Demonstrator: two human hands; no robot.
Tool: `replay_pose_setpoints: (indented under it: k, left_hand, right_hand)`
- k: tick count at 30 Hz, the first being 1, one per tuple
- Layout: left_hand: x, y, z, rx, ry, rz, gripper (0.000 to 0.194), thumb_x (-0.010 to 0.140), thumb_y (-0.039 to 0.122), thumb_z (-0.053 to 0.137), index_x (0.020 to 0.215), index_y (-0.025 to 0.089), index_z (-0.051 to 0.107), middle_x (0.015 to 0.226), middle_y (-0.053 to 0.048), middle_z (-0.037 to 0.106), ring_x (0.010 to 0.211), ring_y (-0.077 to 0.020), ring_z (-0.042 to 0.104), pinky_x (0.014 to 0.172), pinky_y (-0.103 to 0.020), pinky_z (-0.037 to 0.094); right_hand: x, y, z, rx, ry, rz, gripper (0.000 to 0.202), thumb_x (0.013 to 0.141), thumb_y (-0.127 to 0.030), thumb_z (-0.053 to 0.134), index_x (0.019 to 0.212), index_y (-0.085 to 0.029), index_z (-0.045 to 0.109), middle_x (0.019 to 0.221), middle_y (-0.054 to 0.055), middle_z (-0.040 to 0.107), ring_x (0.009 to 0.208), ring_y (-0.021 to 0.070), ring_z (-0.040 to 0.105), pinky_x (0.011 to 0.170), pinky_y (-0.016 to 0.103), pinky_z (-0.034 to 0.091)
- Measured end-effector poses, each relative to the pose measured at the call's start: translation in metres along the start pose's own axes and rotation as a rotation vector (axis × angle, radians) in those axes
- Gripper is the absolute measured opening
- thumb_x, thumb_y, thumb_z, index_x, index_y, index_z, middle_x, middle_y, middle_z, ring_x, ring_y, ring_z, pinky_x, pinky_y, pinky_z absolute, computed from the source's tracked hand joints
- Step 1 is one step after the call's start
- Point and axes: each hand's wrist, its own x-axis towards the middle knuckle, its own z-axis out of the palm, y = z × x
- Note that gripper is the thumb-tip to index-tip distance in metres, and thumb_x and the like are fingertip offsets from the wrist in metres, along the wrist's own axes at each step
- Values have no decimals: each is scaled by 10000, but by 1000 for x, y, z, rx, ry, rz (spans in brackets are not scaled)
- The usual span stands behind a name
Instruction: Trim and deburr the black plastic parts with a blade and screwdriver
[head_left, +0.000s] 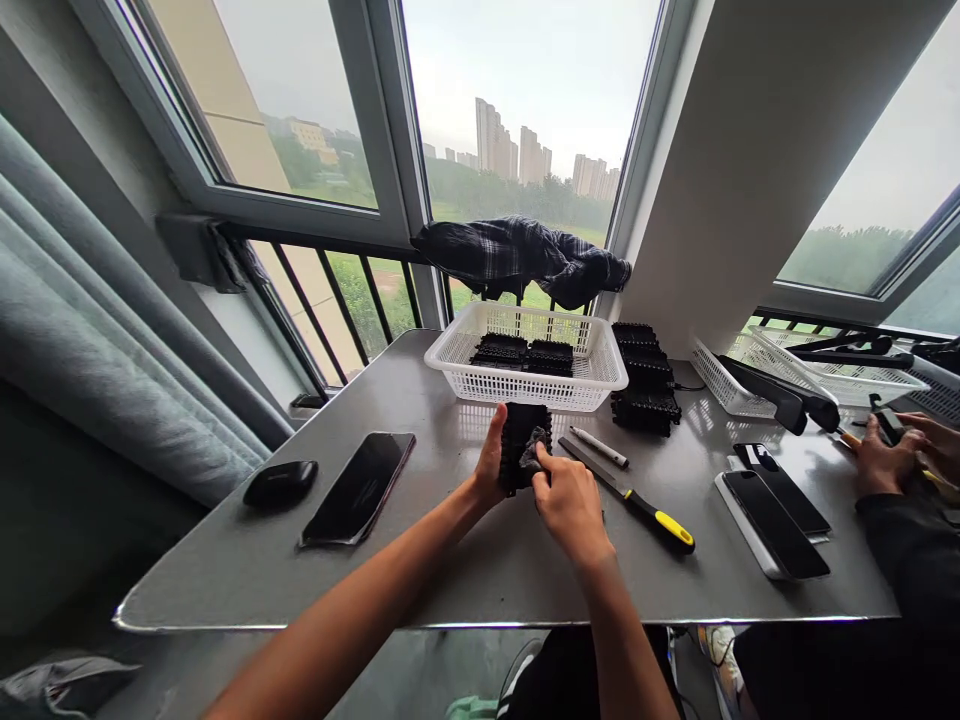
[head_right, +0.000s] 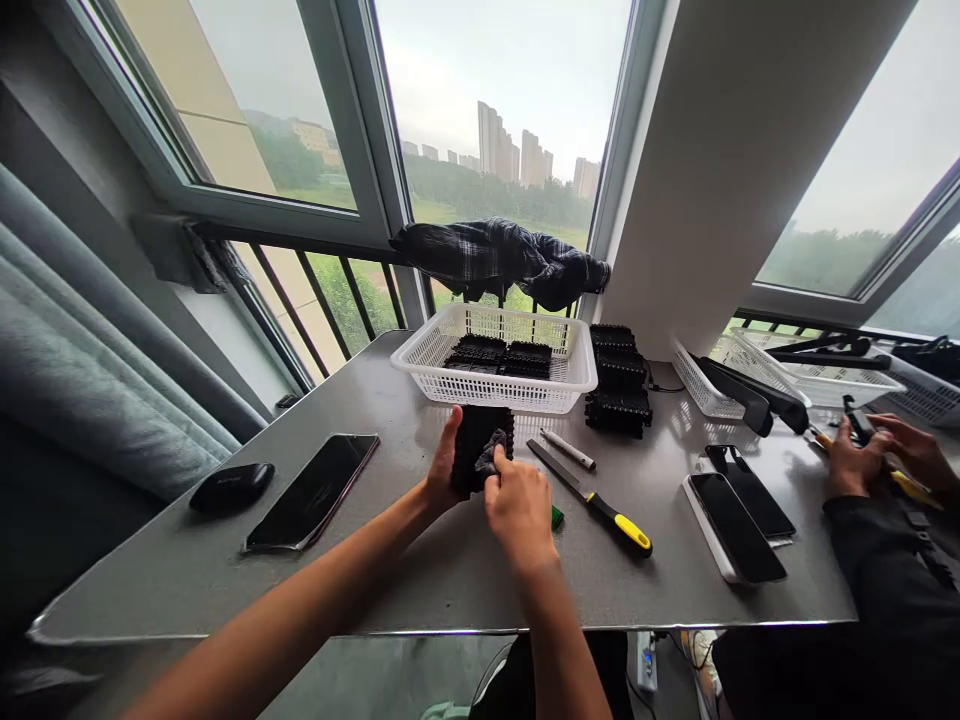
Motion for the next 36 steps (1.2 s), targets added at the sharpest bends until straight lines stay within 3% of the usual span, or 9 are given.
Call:
replay_pose_setpoints:
  k: [8,15,21,23,26,28,32,36]
  left_hand:
    - [-1,14,3,-14,5,64,559,931,565,398,1012,93,687,805,-105,748,674,-211,713,632,-309,595]
    - [-3,14,4,-8,-35,60,571,942,554,384,1069,83,681,856,-111,753,721,-209,716,682,-309,592]
    - [-2,11,1,-10,-73,13,613,939,581,361,1113,75,661,889,-129,748,733,-218,711,690,-327,584]
    - [-1,11,-1,-18,-82,-31,662,929,618,333,1100,69,662,896,-142,746,749,-239,713,707,-367,586]
    - [0,7,-3,-12,-107,-99,683,917,636,346,1130,63,650,927,-155,744,783,-251,715,737,-379,579]
    - [-1,1,-3,5,-126,-144,675,906,634,388,1147,59,646,954,-161,743,819,-255,716,766,-368,571]
    - [-6,-12,1,57,-149,-244,628,901,612,435,1082,64,681,922,-152,748,820,-253,717,784,-340,556]
    - [-10,-17,4,31,-171,-258,579,897,604,456,947,87,710,745,-101,737,667,-212,696,681,-292,541]
  right_hand:
    - [-6,-8,-2,31,-46,-28,422,927,-190,460,1325,-196,601,1071,107,735,1011,235,670,852,292,431]
    - [-4,-2,5,269,64,65,337,865,-205,506,1094,-176,752,1095,99,735,1055,233,654,943,285,424]
    - [5,24,-2,578,67,66,369,848,-236,447,823,-125,799,766,55,758,730,202,694,669,254,509]
    - [7,33,-10,618,128,65,398,861,-249,416,892,-120,791,771,45,754,722,191,691,667,260,520]
    - [7,36,-20,722,334,-3,407,850,-238,417,1062,-153,754,996,48,756,939,196,692,845,296,522]
    - [5,33,-23,747,407,-59,430,843,-214,421,1154,-173,714,1142,44,721,1078,188,654,961,304,476]
    - [3,24,-21,616,405,-79,468,861,-180,410,1263,-192,650,1235,42,680,1137,175,620,1007,282,430]
    - [3,18,-15,301,293,-15,474,898,-198,433,1347,-235,581,1094,57,730,969,190,663,879,271,457]
